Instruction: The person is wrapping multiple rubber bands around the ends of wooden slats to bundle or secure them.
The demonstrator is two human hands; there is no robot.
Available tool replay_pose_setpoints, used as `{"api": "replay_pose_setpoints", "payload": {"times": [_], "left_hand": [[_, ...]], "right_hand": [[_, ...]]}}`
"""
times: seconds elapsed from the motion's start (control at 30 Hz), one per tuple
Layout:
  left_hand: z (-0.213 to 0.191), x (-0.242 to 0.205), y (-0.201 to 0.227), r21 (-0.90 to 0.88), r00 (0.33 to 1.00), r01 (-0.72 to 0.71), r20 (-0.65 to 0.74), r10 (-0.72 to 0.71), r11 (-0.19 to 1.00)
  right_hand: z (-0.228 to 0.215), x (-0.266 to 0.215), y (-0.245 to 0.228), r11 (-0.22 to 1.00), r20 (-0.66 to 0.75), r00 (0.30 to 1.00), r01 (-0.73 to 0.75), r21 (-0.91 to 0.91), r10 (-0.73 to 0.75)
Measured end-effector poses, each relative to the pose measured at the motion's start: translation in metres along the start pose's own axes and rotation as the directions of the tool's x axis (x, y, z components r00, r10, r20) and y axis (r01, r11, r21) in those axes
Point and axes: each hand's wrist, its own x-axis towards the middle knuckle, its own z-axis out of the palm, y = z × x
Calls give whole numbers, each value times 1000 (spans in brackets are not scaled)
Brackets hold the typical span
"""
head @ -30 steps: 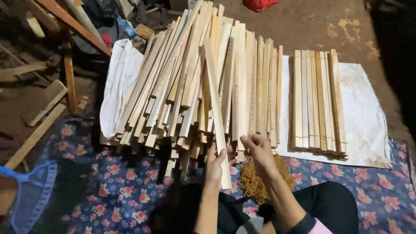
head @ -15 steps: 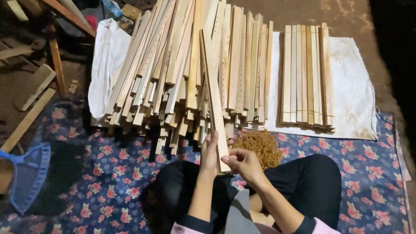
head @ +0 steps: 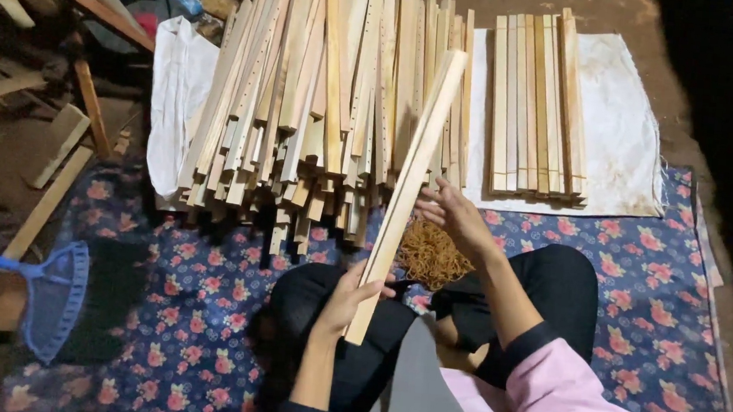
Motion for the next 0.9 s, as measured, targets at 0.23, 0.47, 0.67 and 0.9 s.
{"api": "replay_pose_setpoints", "payload": {"times": [0.23,0.47,0.67,0.9], "left_hand": [[-6,-62,65,378,929,238,181,-324,895],[42,-60,65,991,999,49,-51,11,126],[64,-34,5,988,965,-32,69,253,-148],[53,-35,2,980,908,-155,190,372,-123]], "right_hand": [[-55,-17,16,974,-149,987,-24,224,58],[-20,-61,72,924,-391,894,-60,379,218],[30,-90,79,944,-508,817,-127,304,274],[-33,-65,93,927,-498,857,69,367,134]]}}
